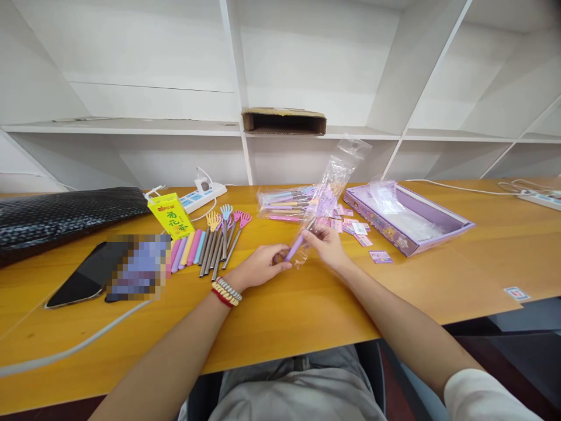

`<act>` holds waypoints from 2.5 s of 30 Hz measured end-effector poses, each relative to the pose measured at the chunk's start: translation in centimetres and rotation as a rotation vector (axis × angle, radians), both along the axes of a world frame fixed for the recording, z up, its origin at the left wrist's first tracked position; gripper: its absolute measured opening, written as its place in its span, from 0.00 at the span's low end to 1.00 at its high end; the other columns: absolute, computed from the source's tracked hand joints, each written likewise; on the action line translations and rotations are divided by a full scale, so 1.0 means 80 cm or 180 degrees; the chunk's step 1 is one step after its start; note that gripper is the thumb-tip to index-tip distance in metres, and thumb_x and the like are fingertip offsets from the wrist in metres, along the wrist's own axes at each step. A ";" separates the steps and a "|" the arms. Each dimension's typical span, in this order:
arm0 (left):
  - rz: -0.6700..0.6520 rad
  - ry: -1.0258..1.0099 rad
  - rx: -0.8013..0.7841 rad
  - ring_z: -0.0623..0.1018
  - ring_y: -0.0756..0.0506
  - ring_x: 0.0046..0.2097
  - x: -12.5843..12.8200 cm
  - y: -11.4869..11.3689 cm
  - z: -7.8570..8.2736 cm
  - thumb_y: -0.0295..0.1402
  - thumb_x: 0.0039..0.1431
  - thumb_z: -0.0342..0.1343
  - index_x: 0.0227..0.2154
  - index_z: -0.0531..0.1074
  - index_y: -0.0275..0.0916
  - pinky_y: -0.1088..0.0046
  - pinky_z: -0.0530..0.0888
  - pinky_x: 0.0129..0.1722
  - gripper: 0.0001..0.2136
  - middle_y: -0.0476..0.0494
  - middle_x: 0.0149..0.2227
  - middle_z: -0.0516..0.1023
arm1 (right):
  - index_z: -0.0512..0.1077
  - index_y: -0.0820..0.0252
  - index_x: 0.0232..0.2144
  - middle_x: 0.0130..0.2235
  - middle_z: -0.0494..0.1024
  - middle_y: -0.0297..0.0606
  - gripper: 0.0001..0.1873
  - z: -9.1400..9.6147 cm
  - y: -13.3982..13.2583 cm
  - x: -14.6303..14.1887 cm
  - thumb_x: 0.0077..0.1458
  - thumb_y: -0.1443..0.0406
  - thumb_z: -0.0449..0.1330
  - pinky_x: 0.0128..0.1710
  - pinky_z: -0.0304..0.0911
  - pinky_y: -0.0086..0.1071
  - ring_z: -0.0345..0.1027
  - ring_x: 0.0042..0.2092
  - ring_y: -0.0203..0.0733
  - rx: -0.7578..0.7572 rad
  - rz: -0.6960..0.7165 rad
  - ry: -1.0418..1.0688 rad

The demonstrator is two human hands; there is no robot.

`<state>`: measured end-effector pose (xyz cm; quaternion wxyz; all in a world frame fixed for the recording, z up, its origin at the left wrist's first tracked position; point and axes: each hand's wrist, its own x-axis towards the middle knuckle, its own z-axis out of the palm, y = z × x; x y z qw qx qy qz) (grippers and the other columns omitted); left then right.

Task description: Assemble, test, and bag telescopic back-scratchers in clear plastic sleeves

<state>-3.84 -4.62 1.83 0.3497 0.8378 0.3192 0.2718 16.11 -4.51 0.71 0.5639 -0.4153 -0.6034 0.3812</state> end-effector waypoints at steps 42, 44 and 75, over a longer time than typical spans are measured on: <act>0.0497 -0.0060 0.0119 0.76 0.48 0.36 0.013 -0.009 -0.009 0.32 0.56 0.52 0.38 0.71 0.38 0.74 0.71 0.36 0.09 0.46 0.36 0.78 | 0.72 0.63 0.27 0.27 0.76 0.36 0.14 -0.021 0.006 -0.010 0.41 0.58 0.67 0.32 0.67 0.33 0.69 0.28 0.38 -0.1061 0.0773 0.1175; 0.0466 -0.0030 0.0166 0.75 0.49 0.35 0.013 -0.009 -0.006 0.32 0.56 0.52 0.38 0.71 0.38 0.74 0.71 0.35 0.08 0.46 0.35 0.78 | 0.72 0.62 0.26 0.27 0.76 0.35 0.14 -0.020 0.005 -0.011 0.40 0.58 0.67 0.32 0.67 0.33 0.69 0.28 0.37 -0.1144 0.0771 0.1231; 0.0229 0.0480 0.0534 0.68 0.52 0.25 0.011 -0.019 0.001 0.41 0.52 0.54 0.25 0.68 0.37 0.76 0.63 0.26 0.12 0.50 0.24 0.71 | 0.71 0.66 0.26 0.23 0.74 0.36 0.18 -0.018 -0.003 -0.007 0.40 0.56 0.67 0.21 0.62 0.28 0.66 0.21 0.34 -0.1685 0.1459 0.0623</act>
